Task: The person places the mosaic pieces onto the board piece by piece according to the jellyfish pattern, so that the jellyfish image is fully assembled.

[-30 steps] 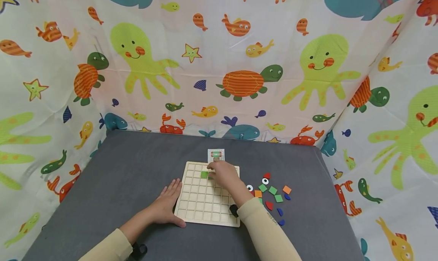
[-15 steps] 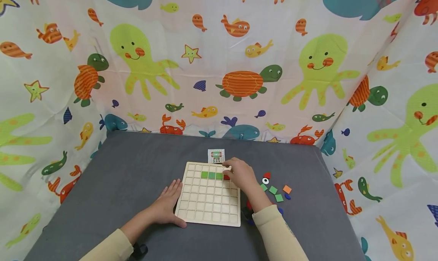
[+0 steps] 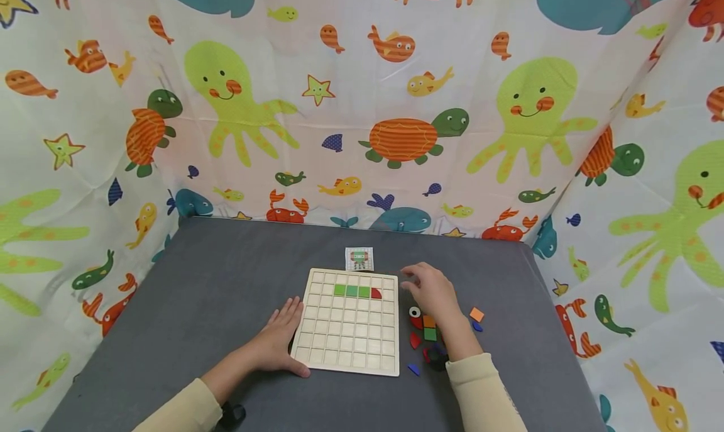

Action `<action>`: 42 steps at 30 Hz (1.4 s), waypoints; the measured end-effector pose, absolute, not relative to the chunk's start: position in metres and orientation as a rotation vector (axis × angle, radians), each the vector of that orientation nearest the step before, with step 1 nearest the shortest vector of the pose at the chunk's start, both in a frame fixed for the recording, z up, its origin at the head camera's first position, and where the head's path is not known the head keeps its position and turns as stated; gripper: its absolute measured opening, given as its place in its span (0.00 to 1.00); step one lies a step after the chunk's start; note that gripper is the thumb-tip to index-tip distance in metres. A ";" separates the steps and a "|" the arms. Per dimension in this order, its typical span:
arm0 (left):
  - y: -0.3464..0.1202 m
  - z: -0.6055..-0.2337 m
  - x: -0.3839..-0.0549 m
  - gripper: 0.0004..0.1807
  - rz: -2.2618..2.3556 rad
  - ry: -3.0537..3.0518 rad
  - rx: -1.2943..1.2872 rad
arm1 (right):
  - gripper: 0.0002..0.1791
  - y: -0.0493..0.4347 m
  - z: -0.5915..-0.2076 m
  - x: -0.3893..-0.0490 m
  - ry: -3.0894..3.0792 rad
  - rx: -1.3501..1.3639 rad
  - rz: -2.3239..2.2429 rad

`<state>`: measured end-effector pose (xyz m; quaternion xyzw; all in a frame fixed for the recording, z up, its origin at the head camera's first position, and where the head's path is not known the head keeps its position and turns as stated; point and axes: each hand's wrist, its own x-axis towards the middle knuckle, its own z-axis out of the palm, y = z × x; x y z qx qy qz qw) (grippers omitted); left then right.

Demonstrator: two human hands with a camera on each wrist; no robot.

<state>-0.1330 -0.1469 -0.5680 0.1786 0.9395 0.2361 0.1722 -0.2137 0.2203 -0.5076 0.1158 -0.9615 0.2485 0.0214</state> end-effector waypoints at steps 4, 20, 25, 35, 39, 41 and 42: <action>-0.148 -0.569 -0.133 0.80 0.687 2.645 0.509 | 0.17 0.238 -0.511 -0.213 -2.996 0.301 0.763; -0.149 -0.570 -0.133 0.81 0.671 2.676 0.490 | 0.19 0.301 -0.528 -0.221 -3.036 0.201 0.821; -0.150 -0.573 -0.135 0.81 0.672 2.668 0.501 | 0.20 0.313 -0.540 -0.227 -3.103 0.200 0.841; -0.149 -0.576 -0.135 0.82 0.654 2.691 0.499 | 0.17 0.321 -0.553 -0.237 -3.157 0.363 0.762; -0.148 -0.575 -0.135 0.82 0.638 2.690 0.491 | 0.16 0.322 -0.554 -0.240 -3.146 0.399 0.735; -0.147 -0.573 -0.134 0.82 0.640 2.687 0.487 | 0.15 0.322 -0.555 -0.240 -3.142 0.406 0.731; -0.147 -0.573 -0.134 0.82 0.642 2.685 0.486 | 0.15 0.322 -0.555 -0.240 -3.143 0.413 0.724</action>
